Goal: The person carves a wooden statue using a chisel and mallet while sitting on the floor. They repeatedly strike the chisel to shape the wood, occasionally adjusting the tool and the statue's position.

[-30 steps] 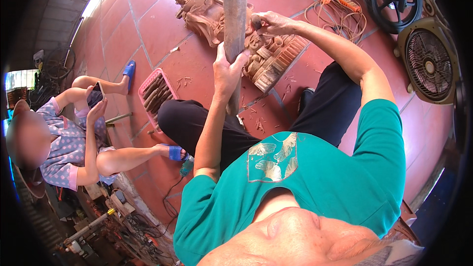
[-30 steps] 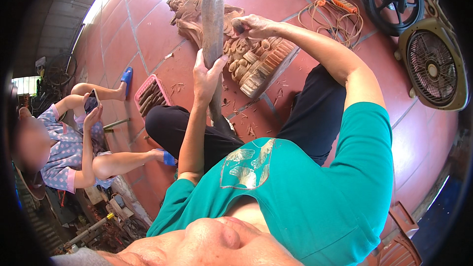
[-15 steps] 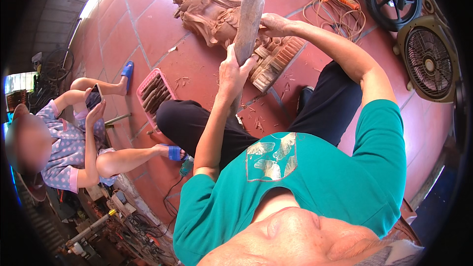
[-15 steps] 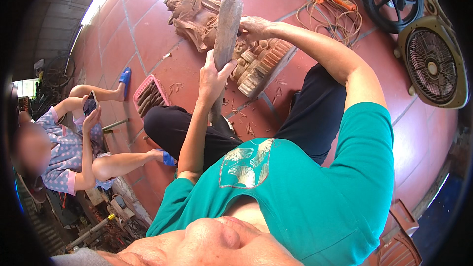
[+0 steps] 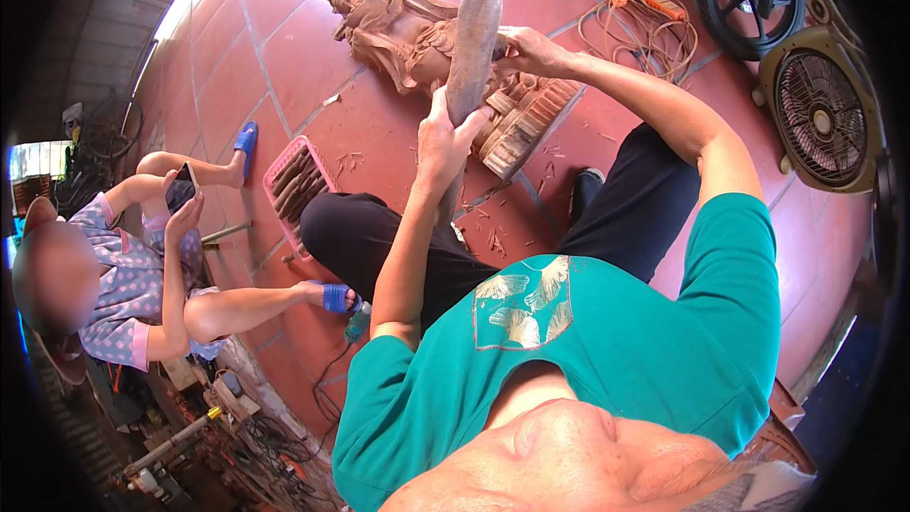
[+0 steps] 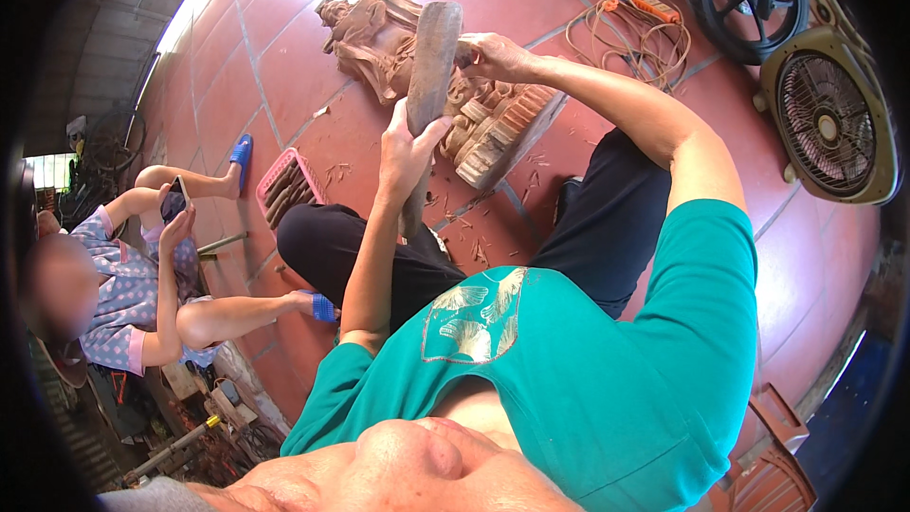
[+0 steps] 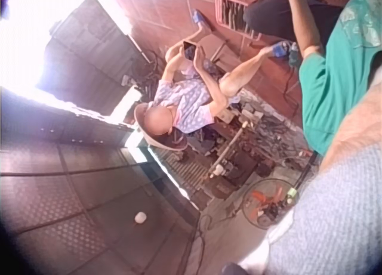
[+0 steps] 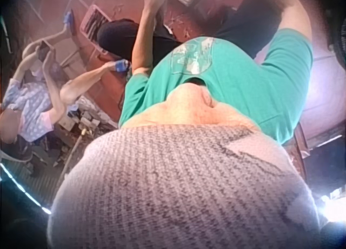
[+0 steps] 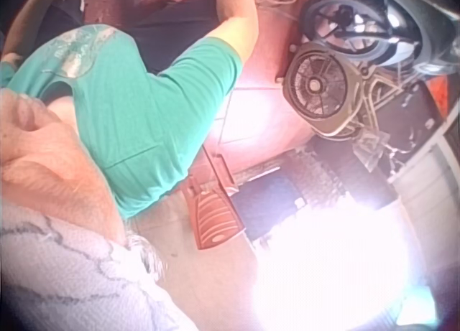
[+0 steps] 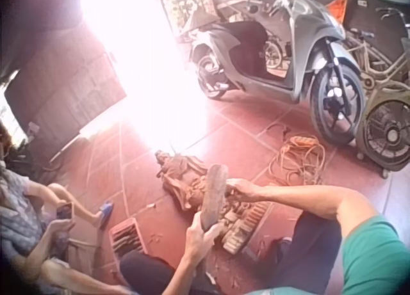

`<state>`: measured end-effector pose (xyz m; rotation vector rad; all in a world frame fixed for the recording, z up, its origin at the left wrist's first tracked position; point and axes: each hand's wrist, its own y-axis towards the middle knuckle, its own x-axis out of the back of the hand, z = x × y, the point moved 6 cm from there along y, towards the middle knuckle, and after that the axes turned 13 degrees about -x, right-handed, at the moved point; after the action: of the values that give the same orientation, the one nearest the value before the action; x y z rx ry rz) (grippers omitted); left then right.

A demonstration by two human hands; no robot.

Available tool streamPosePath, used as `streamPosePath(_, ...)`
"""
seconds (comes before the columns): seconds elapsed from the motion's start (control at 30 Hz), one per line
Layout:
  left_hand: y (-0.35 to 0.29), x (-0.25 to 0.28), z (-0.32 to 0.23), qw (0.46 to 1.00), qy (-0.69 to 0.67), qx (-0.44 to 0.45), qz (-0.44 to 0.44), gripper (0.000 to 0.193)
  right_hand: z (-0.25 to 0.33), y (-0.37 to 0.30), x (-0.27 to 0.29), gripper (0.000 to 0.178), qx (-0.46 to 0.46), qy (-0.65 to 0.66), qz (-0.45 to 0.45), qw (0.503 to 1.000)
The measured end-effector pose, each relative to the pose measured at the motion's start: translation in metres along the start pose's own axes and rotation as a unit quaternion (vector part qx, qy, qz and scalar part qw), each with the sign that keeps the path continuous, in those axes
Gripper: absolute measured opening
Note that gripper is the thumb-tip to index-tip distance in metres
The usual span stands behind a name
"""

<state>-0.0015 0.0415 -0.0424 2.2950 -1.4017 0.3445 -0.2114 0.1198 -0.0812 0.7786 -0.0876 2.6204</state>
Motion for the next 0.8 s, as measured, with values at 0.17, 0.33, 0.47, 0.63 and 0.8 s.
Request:
streamPosePath(0.17,0.001,0.003,-0.008,1.0,-0.021,-0.018,-0.003,0.048,-0.001,-0.009,0.007,0.021,0.039,-0.044,0.022,0.998)
streamPosePath(0.33,0.001,0.0,-0.025,0.992,-0.021,-0.104,-0.064,0.046,0.001,-0.009,0.003,0.018,0.068,-0.065,0.001,0.996)
streamPosePath(0.47,-0.003,-0.009,-0.017,0.996,0.03,-0.055,-0.06,0.046,-0.001,-0.008,-0.002,0.019,0.056,-0.085,0.005,0.995)
streamPosePath(0.63,0.0,-0.012,0.001,0.996,0.083,-0.025,0.018,0.047,-0.009,-0.01,-0.005,0.02,0.051,-0.085,-0.001,0.995)
streamPosePath(0.8,-0.004,-0.006,-0.003,1.0,-0.001,0.001,0.001,0.044,-0.014,-0.012,0.003,0.024,0.04,-0.005,0.082,0.996)
